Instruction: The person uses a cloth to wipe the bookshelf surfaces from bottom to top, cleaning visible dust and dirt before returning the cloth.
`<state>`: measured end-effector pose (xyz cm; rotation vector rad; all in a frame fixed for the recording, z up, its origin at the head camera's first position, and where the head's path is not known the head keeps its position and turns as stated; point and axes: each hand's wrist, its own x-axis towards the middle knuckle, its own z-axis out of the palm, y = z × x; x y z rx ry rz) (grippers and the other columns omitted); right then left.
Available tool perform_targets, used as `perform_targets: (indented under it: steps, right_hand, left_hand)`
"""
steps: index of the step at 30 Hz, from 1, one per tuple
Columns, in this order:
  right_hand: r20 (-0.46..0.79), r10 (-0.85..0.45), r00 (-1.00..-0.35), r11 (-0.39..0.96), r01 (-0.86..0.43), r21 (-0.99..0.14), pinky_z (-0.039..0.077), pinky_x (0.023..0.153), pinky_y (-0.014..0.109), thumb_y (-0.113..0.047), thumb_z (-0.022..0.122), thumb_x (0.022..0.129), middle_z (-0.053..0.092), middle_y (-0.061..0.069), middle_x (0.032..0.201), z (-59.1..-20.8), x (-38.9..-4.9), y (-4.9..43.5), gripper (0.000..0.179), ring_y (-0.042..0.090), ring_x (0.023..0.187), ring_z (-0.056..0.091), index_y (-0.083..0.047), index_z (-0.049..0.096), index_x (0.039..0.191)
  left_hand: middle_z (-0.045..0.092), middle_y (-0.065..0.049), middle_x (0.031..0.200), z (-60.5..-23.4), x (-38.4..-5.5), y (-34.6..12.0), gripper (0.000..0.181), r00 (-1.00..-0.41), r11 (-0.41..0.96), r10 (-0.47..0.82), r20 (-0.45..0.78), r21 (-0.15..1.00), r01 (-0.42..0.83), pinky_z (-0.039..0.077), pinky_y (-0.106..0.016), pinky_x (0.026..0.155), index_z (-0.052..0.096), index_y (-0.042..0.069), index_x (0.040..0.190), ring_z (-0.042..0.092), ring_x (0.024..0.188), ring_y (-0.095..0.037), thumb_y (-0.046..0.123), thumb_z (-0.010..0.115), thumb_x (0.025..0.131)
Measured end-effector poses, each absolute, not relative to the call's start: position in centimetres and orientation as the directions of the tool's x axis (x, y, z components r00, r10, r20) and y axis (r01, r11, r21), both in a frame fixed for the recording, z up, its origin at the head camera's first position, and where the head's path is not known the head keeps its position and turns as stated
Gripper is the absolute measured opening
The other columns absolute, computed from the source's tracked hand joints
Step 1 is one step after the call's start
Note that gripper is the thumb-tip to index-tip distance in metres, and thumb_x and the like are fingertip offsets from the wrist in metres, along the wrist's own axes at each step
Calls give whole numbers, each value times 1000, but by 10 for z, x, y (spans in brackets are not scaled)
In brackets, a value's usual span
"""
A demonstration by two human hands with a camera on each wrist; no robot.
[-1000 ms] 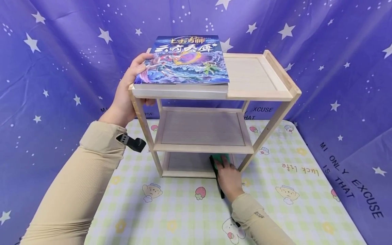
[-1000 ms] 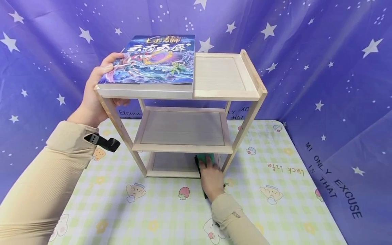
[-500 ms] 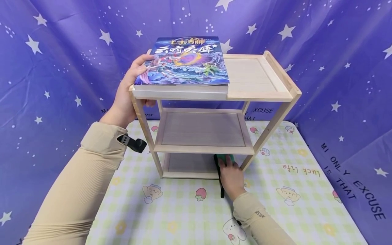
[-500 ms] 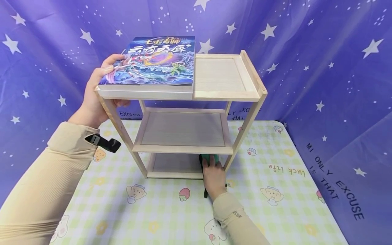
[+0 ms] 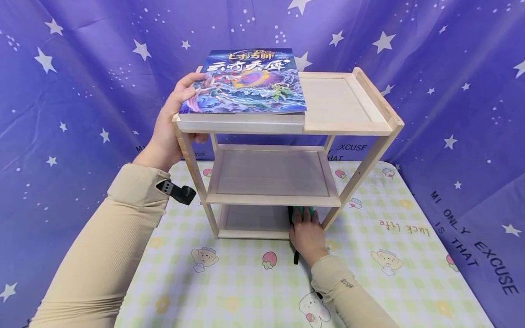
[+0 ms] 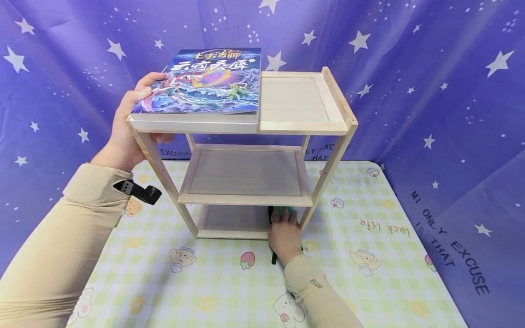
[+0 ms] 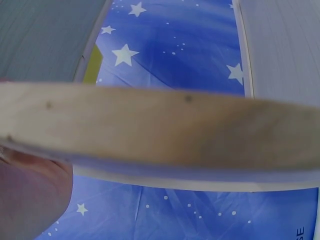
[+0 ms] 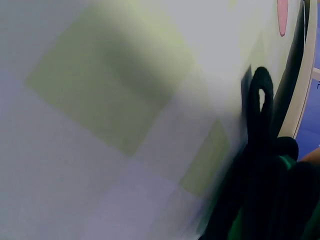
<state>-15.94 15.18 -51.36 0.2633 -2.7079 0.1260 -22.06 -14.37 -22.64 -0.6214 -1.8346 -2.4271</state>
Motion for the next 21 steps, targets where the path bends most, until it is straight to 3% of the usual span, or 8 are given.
perform_targets:
  steps: [21]
  right_hand:
    - [290, -173, -941, 970, -213, -116, 56, 78, 52, -16, 72, 85, 57, 32, 132, -503, -158, 153, 51, 48, 96, 65, 2, 59, 131]
  left_hand:
    - [71, 0, 80, -227, -220, -144, 37, -913, -296, 198, 356, 910, 290, 35, -24, 42, 50, 28, 133, 45, 40, -10, 39, 50, 97]
